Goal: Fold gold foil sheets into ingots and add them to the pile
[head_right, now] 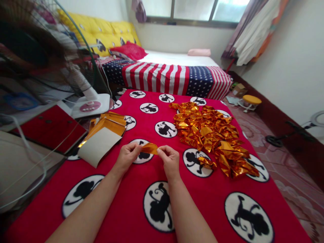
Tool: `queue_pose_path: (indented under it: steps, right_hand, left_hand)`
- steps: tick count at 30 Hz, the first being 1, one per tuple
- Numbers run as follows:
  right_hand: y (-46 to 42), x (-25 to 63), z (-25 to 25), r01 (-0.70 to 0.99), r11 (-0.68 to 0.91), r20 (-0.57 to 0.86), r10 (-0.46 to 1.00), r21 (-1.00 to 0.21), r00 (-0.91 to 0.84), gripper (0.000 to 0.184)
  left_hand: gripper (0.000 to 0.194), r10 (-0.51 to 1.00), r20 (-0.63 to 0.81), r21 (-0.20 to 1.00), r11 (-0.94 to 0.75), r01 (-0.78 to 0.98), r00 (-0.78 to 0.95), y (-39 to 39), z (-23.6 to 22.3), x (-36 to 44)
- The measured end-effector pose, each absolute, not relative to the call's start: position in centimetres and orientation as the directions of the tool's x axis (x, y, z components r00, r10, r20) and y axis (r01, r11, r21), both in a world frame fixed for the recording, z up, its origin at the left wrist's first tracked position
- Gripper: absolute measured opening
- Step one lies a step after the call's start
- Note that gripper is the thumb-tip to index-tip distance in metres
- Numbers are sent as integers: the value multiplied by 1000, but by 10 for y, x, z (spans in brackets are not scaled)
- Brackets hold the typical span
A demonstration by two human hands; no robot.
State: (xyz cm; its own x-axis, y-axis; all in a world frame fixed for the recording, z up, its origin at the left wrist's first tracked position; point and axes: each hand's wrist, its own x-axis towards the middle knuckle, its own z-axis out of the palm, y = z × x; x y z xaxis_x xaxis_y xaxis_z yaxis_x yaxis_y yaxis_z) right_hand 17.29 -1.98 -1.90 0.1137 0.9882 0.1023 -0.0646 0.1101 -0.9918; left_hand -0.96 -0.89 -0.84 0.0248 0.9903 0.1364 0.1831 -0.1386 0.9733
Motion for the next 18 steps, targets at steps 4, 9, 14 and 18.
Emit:
queue_pose_path:
  steps: [4,9,14,18]
  right_hand:
    - [-21,173,-17,-78,106,98,990,-991,99,15]
    - [-22,171,-13,-47,115,111,991,-992,72,15]
    - [-21,164,-10,35,160,161,987,-986,26,22]
    - [-21,162,-11,81,156,160,986,-984,42,26]
  left_hand:
    - [50,985,151,973,-164,161,86,-10,-6,-7]
    - [36,982,143,959,-169,229,125,-9,-6,-1]
    - [36,974,184,939,-214,269,133,-11,-5,1]
    - [35,971,187,928,-224,298,147,-12,-4,2]
